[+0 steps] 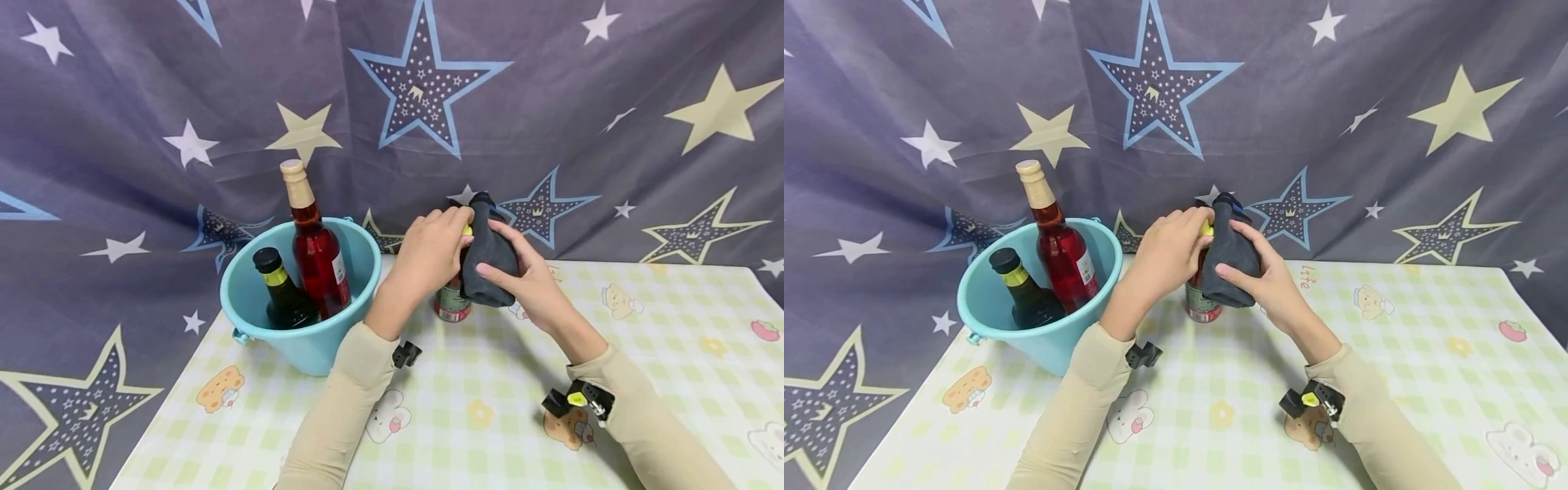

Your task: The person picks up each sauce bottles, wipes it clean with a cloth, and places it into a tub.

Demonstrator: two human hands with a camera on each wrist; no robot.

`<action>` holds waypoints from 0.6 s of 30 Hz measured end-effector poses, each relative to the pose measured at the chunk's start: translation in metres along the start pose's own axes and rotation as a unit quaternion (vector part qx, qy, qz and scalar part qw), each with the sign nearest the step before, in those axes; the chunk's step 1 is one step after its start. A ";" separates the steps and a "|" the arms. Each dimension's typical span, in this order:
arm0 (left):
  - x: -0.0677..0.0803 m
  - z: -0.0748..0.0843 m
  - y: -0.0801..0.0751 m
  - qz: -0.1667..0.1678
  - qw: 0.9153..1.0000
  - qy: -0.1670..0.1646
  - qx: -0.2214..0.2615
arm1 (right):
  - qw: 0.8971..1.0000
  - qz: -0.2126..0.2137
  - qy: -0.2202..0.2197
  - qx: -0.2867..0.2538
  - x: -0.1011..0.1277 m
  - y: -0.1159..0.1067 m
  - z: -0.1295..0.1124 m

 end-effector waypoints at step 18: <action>0.001 0.001 0.000 0.007 1.000 0.009 -0.010 | 0.937 0.064 -0.078 0.335 0.006 0.011 0.002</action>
Point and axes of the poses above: each hand's wrist, its own x-axis away from the middle knuckle, its own y-axis out of the palm, z = x × y, the point moved 1 cm from there along -x, towards the middle knuckle, and after that the axes turned 11 degrees about -x, right-handed, at the moved point
